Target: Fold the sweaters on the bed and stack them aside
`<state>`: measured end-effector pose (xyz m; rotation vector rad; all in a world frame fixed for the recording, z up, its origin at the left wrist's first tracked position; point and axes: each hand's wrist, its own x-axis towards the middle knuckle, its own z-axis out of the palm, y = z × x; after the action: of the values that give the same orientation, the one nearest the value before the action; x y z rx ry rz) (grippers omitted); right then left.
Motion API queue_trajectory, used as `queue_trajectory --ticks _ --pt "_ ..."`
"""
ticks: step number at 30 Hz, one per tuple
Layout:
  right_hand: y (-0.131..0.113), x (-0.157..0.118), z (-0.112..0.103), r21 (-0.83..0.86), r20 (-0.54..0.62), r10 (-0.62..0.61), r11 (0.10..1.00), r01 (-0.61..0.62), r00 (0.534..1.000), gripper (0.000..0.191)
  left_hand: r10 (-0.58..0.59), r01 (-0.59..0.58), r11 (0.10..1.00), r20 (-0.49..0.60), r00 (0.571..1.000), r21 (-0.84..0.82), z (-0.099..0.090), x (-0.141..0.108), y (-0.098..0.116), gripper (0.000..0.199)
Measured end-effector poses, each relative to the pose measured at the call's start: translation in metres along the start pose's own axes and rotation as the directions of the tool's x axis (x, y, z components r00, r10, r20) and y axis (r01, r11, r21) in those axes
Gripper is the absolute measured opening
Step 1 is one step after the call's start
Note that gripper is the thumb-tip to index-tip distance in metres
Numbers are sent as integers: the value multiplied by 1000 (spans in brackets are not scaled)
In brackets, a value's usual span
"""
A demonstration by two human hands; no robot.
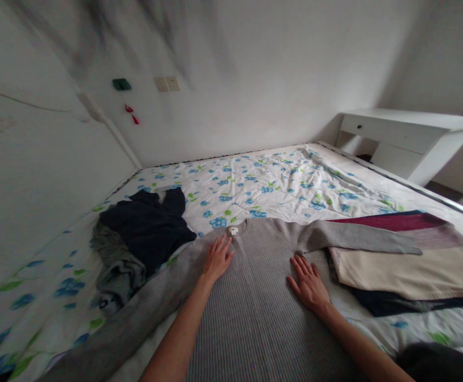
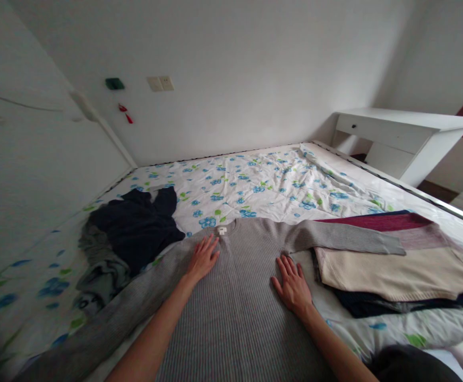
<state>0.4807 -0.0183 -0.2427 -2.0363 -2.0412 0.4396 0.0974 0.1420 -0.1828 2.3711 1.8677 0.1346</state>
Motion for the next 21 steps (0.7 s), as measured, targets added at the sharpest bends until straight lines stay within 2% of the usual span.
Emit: queue_trajectory --ticks 1,3,6,9,12,14,16,19,21 --pt "0 0 0 -3 -3 0 1000 0 1000 79 39 -39 999 30 999 -6 2 10 4 69" --pt "1 0 0 -7 -8 -3 1000 3 1000 78 -20 20 1000 56 998 -5 4 25 -1 70" --pt "2 1 2 -12 -7 -7 1000 7 1000 78 -197 197 980 18 980 -24 1 37 -37 75" --pt "2 2 3 -19 -2 -5 1000 5 1000 79 -246 245 967 -6 969 -71 -7 45 -78 75" --pt "0 3 1 -21 1 2 1000 -2 1000 79 -276 276 957 11 961 -89 -17 53 -97 74" --pt "-3 2 -3 -17 9 8 1000 -8 1000 79 -292 291 949 9 956 -121 -24 57 -92 73" --pt "-6 2 -6 -12 19 14 1000 -13 1000 80 -298 291 947 -31 954 -139 -27 60 -75 69" --pt "-8 1 -7 -10 25 25 1000 -25 999 80 -241 228 967 -116 964 -115 -20 56 -29 68" --pt "-8 2 -6 -7 22 24 1000 -24 999 79 -126 114 988 -120 985 -101 -4 48 10 69"
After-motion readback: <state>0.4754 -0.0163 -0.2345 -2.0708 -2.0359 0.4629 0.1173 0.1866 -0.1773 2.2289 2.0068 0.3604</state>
